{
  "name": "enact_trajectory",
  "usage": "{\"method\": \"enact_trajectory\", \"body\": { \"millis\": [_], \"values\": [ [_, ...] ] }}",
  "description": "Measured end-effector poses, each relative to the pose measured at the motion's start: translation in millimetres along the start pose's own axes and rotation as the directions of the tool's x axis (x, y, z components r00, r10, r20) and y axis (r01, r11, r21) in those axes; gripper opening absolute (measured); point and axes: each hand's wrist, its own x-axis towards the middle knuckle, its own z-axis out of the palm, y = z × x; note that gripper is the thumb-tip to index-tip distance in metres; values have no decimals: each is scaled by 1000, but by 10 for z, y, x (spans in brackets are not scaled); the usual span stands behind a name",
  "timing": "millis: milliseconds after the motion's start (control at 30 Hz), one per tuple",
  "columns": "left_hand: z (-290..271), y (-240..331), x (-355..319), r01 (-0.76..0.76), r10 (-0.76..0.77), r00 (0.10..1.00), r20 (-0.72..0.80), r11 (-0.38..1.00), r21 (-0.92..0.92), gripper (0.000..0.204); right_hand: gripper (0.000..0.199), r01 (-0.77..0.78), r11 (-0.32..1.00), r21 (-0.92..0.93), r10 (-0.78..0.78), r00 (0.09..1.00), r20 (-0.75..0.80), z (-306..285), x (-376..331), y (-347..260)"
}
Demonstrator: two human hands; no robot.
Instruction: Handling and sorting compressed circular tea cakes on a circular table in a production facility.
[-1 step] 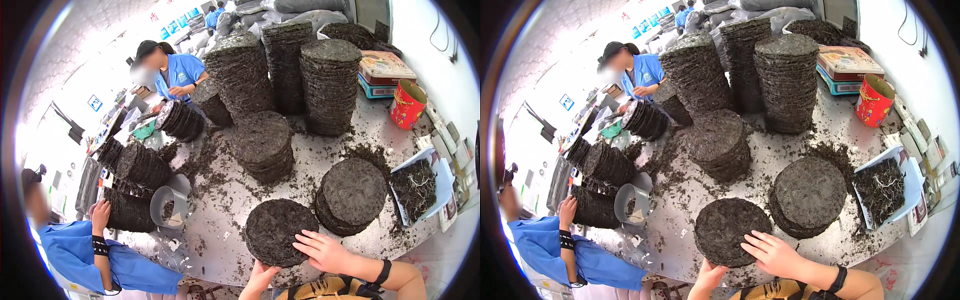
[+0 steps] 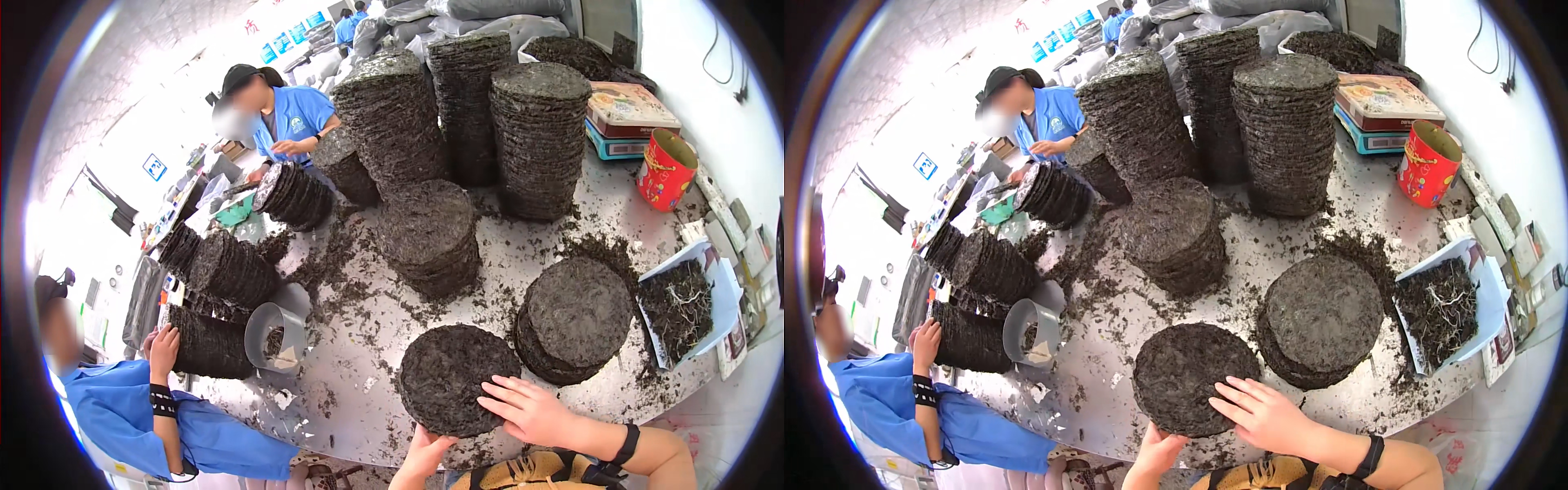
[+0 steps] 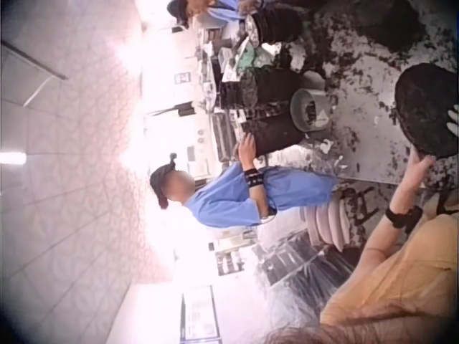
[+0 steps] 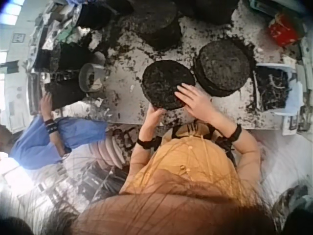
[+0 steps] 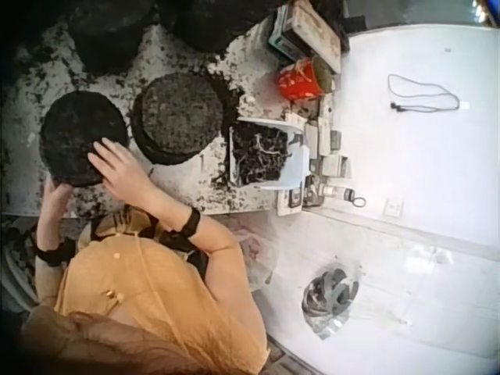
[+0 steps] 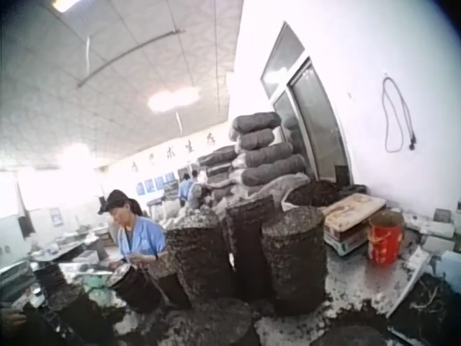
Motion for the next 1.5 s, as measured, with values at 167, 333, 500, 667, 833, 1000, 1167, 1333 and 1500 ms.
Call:
{"method": "enact_trajectory", "body": {
  "millis": [167, 333, 500, 667, 833, 1000, 1167, 1333, 1500],
  "values": [
    [-13, 6, -70, 42, -44, 999, -10, 986, -159, 58, 48, -13, 999, 38, 18, 990, -140, -227, 116, -204],
    [193, -38, -181, -109, 104, 993, 49, 988, 105, 60, 24, 44, 979, 201, 36, 925, -378, -249, 346, -283],
    [257, -28, -161, -139, 96, 983, 157, 945, 295, 60, 9, -11, 977, 213, 103, 899, -425, -207, 502, -234],
    [271, 70, -256, -217, 107, 959, 263, 874, 435, 50, 9, -135, 904, 406, 270, 916, -297, -339, 509, -379],
    [362, 99, -305, -81, 32, 988, 151, 941, 329, 50, 8, -183, 763, 620, 369, 911, -185, -312, 551, -416],
    [523, 175, -334, 211, -208, 977, -51, 974, 83, 51, 7, -255, 471, 844, 476, 879, 0, -301, 444, -361],
    [427, 165, -310, 93, -150, 977, -149, 937, -336, 55, 8, -192, 483, 854, 513, 853, -98, -410, 94, -224],
    [283, 164, -286, -39, 6, 997, -75, 897, -440, 49, 42, 174, 323, 930, 940, 55, -337, -966, -752, 494],
    [510, 272, -87, -52, -14, 988, -151, 903, -427, 28, 44, -228, 506, 832, 822, 419, -385, -816, -1097, 313]
  ]
}}
